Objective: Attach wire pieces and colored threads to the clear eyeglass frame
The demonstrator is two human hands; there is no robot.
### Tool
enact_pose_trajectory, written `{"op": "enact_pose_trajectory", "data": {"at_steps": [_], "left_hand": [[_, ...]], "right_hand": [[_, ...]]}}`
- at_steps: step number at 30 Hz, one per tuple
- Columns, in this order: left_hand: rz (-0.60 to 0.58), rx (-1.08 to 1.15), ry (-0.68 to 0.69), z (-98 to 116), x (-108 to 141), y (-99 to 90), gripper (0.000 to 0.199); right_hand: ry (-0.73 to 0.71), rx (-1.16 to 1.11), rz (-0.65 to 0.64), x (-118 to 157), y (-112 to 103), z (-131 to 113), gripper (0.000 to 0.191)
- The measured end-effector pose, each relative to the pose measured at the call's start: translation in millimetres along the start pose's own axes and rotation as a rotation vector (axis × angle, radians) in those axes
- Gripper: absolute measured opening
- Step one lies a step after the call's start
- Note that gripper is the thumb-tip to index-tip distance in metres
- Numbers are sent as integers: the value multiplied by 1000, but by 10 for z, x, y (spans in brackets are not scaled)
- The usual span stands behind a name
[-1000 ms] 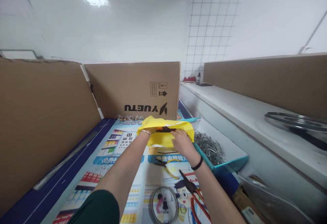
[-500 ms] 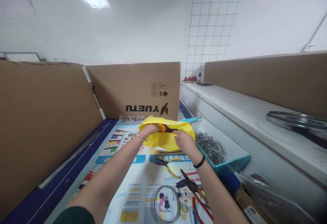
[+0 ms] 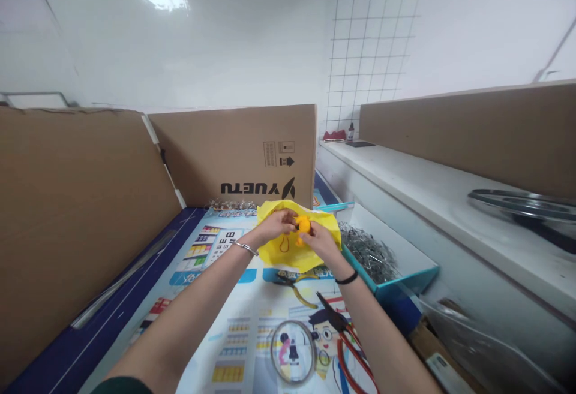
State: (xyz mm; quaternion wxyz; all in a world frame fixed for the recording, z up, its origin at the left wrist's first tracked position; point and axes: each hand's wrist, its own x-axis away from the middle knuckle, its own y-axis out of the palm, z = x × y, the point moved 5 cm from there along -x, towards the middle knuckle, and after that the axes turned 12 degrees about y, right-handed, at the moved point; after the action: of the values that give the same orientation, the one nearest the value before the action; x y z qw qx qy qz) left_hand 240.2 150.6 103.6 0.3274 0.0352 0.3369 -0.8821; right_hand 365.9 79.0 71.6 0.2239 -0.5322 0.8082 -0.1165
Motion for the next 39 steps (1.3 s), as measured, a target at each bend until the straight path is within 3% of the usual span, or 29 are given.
{"op": "enact_pose_trajectory", "data": {"at_steps": [5, 8, 12, 15, 17, 20, 27, 32, 39], "left_hand": [[69, -13, -78, -177, 62, -101, 24], [32, -9, -122, -183, 111, -102, 33], [-136, 66, -140, -64, 197, 4, 55], [-339, 237, -139, 33, 294, 165, 45], [-379, 366, -137, 68, 354, 247, 37], [-271, 423, -158, 37, 417, 313, 39], [-92, 103, -193, -56, 566, 474, 43], [-25, -223, -129, -4, 649, 501, 14], [-45, -451, -94, -103, 732, 513, 25]], "right_hand": [[164, -239, -153, 69, 12, -9, 26], [209, -334, -191, 98, 18, -40, 25], [222, -397, -216, 87, 16, -53, 23], [222, -387, -194, 80, -8, -60, 21], [222, -348, -180, 85, -17, -75, 22], [212, -240, -180, 88, -5, -106, 25], [155, 260, -127, 56, -48, -55, 32], [111, 655, -181, 161, -82, -35, 24], [-16, 939, -174, 164, 105, -240, 36]]}}
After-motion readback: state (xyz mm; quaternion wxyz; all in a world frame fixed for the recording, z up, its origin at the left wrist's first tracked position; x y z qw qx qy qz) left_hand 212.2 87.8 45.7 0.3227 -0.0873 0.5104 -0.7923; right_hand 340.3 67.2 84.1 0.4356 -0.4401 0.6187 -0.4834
